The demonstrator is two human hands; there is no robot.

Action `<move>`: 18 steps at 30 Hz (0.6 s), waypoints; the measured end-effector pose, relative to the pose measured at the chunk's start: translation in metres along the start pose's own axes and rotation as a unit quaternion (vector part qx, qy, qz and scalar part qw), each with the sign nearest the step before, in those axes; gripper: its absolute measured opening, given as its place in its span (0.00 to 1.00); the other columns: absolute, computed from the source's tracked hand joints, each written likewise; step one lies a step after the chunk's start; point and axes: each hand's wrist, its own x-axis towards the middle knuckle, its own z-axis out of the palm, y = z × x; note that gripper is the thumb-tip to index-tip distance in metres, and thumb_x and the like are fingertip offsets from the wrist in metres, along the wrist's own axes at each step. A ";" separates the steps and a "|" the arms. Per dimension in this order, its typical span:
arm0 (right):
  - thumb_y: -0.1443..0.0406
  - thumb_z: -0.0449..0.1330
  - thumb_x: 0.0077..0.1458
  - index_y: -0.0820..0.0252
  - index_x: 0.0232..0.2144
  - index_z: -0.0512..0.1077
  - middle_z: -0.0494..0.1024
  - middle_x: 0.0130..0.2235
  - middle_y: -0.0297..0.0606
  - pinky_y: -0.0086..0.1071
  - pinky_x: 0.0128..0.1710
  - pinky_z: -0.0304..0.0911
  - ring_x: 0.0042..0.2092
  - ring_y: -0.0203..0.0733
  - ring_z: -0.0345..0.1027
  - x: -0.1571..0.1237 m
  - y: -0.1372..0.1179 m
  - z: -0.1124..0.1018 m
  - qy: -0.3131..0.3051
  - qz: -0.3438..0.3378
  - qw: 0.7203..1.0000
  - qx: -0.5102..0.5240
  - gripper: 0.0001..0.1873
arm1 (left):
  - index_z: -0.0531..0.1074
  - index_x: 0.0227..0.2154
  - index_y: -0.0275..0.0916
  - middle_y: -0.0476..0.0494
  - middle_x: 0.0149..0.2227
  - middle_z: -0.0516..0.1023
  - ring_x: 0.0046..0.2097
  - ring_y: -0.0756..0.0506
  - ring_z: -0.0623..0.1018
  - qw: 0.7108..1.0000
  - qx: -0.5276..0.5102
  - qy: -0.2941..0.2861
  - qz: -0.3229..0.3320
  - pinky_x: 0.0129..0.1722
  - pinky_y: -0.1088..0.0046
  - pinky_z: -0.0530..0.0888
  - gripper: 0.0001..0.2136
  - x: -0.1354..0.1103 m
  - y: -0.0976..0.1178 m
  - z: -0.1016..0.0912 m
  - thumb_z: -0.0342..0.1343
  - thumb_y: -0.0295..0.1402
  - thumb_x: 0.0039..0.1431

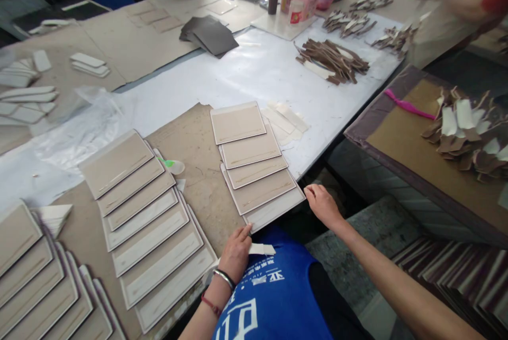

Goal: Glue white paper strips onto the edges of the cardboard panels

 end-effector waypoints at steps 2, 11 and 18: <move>0.62 0.46 0.56 0.60 0.30 0.67 0.71 0.34 0.43 0.34 0.40 0.57 0.38 0.44 0.65 -0.012 -0.013 0.000 0.020 -0.020 0.999 0.037 0.12 | 0.73 0.24 0.34 0.35 0.48 0.73 0.48 0.42 0.73 0.998 -0.052 0.023 -0.029 0.47 0.63 0.72 0.13 -0.002 -0.003 -0.006 0.45 0.15 0.48; 0.62 0.61 0.44 0.60 0.33 0.72 0.73 0.29 0.32 0.27 0.33 0.62 0.32 0.36 0.66 -0.095 -0.142 0.002 -0.172 -0.035 0.899 0.402 0.12 | 0.73 0.22 0.39 0.47 0.18 0.75 0.22 0.47 0.73 0.821 -0.494 -0.057 -0.281 0.25 0.72 0.72 0.16 -0.001 0.014 -0.049 0.53 0.47 0.47; 0.62 0.57 0.48 0.61 0.31 0.73 0.69 0.23 0.30 0.23 0.19 0.57 0.22 0.31 0.61 -0.098 -0.171 0.013 -0.146 0.037 0.874 0.462 0.10 | 0.74 0.23 0.37 0.43 0.22 0.77 0.27 0.43 0.76 0.820 -0.501 -0.060 -0.270 0.27 0.71 0.73 0.22 -0.010 0.009 -0.056 0.53 0.54 0.44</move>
